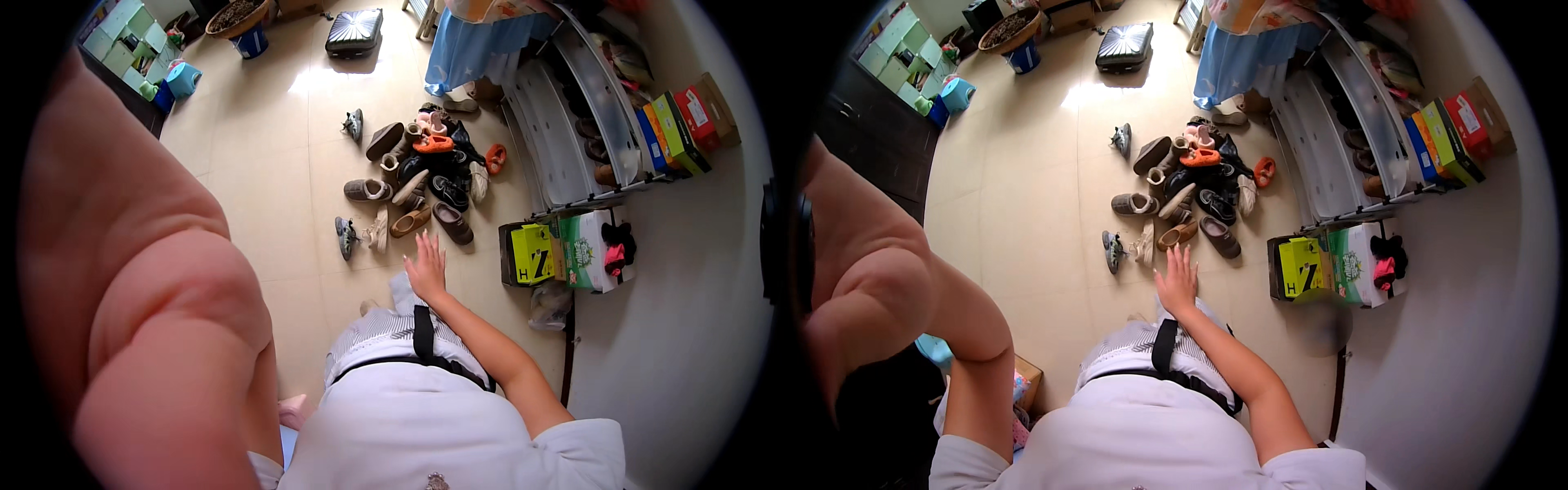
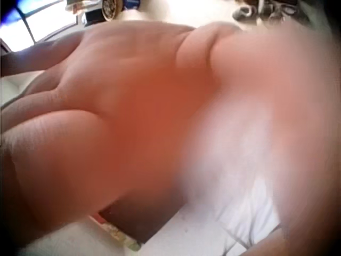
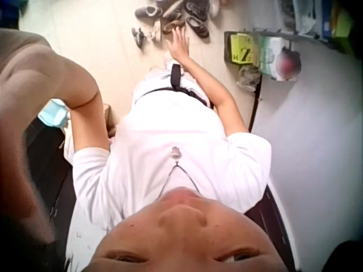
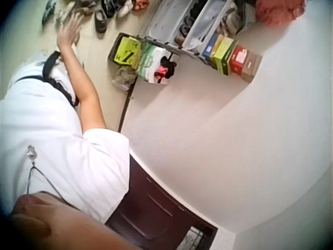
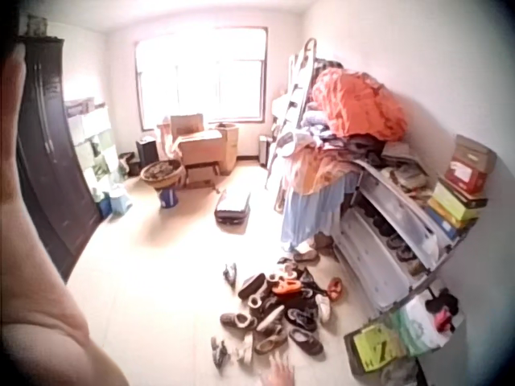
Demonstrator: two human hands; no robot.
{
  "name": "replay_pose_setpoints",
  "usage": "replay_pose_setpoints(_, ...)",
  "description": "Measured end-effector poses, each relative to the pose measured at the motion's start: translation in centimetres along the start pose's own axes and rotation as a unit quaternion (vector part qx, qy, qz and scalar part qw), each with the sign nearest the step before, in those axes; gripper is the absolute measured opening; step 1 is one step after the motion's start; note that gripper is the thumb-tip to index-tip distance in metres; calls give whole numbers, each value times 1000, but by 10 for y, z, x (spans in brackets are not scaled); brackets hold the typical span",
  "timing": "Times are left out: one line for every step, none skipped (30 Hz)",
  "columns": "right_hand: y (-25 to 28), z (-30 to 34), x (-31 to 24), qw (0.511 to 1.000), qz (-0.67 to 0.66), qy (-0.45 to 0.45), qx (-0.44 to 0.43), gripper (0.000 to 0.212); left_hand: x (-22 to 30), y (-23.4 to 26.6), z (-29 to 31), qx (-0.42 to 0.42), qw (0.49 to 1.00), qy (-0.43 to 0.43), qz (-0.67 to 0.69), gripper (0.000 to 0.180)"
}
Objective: The person picks up several different pairs of shoes and slippers from a pile on the floor and places them one at a time into the compartments of a plastic shoe rack.
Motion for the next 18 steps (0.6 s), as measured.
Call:
replay_pose_setpoints(1,-7,-4,1000,-10,12,-4,59,-5,-8,-3,-3,1000,7,-3,84)
replay_pose_setpoints(4,-12,-6,1000,-14,20,-5,61,-12,-17,0,-10,1000,25,-8,83)
replay_pose_setpoints(6,-18,-8,999,-17,26,-11,61,-20,-28,2,-20,999,48,-12,83)
replay_pose_setpoints(9,-23,-1,999,-16,31,-10,60,-31,-40,11,-22,997,70,-13,82)
replay_pose_setpoints(12,-28,7,999,-15,36,-10,60,-48,-55,28,-30,993,109,-12,82)
replay_pose_setpoints(15,-33,15,999,-15,34,-10,60,-62,-69,42,-41,989,139,-13,81)
replay_pose_setpoints(15,-37,26,999,-13,22,-20,60,-82,-87,69,-63,979,192,-18,81)
replay_pose_setpoints(24,-44,57,1000,-1,-7,-20,60,-108,-117,115,-85,964,253,-4,80)
replay_pose_setpoints(22,-47,45,1000,-12,5,-27,60,-120,-126,141,-132,944,301,-33,79)
replay_pose_setpoints(19,-50,44,999,-21,2,-43,60,-132,-135,182,-186,918,346,-62,79)
replay_pose_setpoints(18,-53,47,998,-26,-4,-59,60,-142,-144,230,-250,888,373,-102,73)
replay_pose_setpoints(17,-55,52,997,-22,-10,-72,60,-146,-151,279,-327,860,369,-128,70)
replay_pose_setpoints(18,-55,58,997,-20,-12,-75,60,-147,-157,325,-401,828,362,-152,68)
replay_pose_setpoints(16,-57,66,996,-12,-19,-89,60,-147,-166,367,-443,796,384,-152,65)
replay_pose_setpoints(14,-59,73,994,-4,-26,-104,60,-144,-174,404,-484,762,403,-151,63)
replay_pose_setpoints(14,-61,76,992,-2,-29,-123,59,-139,-183,435,-525,736,407,-129,62)
replay_pose_setpoints(14,-66,85,992,0,-30,-123,59,-132,-195,463,-564,710,409,-103,63)
replay_pose_setpoints(13,-69,93,994,6,-19,-112,58,-125,-206,485,-601,693,387,-96,66)
Point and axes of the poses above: each hand's wrist, its own z-axis away from the middle knuckle, its own y-axis out of the back of the hand, x = y × z, the point moved 9 cm from there along -z, towards the middle knuckle, and after that the axes turned 9 degrees about -y, right-handed, at the moved point
